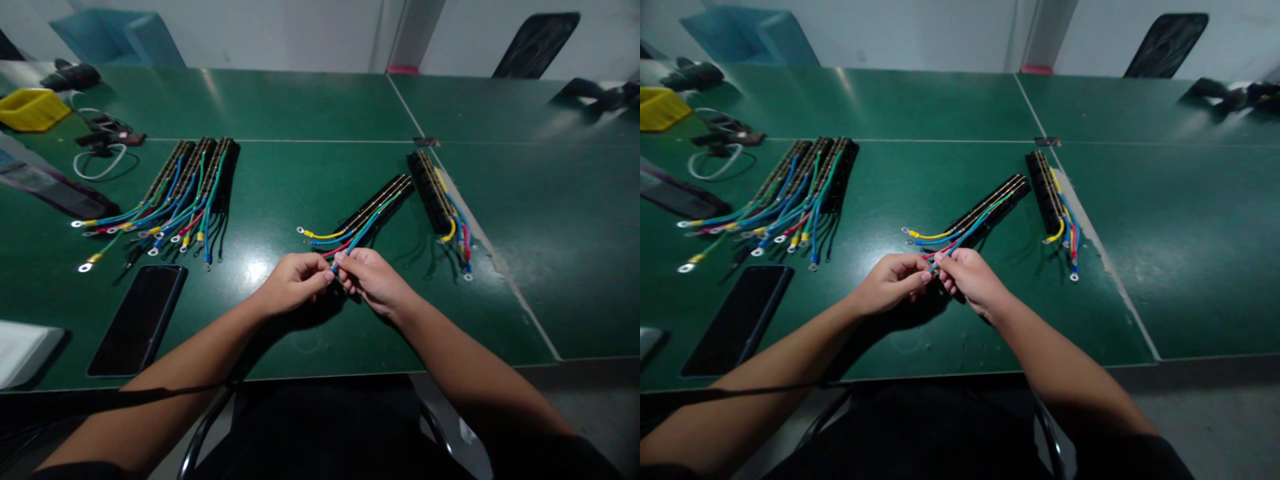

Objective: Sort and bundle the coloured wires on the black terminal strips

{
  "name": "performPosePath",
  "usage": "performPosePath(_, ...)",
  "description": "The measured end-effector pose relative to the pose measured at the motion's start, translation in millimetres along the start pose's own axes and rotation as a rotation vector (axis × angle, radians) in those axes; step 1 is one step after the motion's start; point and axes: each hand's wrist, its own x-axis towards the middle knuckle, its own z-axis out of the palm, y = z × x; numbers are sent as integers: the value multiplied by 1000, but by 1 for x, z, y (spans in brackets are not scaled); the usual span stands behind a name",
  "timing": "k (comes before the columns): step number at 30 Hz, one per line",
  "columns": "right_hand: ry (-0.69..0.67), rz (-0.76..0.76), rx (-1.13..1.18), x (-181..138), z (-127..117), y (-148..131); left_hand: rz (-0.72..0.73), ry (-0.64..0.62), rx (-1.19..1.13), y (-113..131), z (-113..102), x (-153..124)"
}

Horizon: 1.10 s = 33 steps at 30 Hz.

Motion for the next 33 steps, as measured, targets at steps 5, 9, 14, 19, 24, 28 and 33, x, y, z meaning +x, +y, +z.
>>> performPosePath(5,-38,38,29,-1,0,-2,41,17,189,4,-1,-2)
performPosePath(9,-42,44,29,-1,0,-2,127,58,412,7,-2,-3)
performPosePath(14,26,0,-99,0,-1,0,328,168,648,4,-2,-6)
performPosePath(19,67,-15,-290,-2,-2,-2,393,175,756,-3,-4,-7)
performPosePath(24,87,-54,-343,-1,-5,-2,432,231,810,2,-8,-7)
performPosePath(28,110,-114,-372,-3,-6,-5,465,318,908,6,-12,-7)
performPosePath(33,69,-57,-316,-10,-2,-13,426,525,968,2,-14,-5)
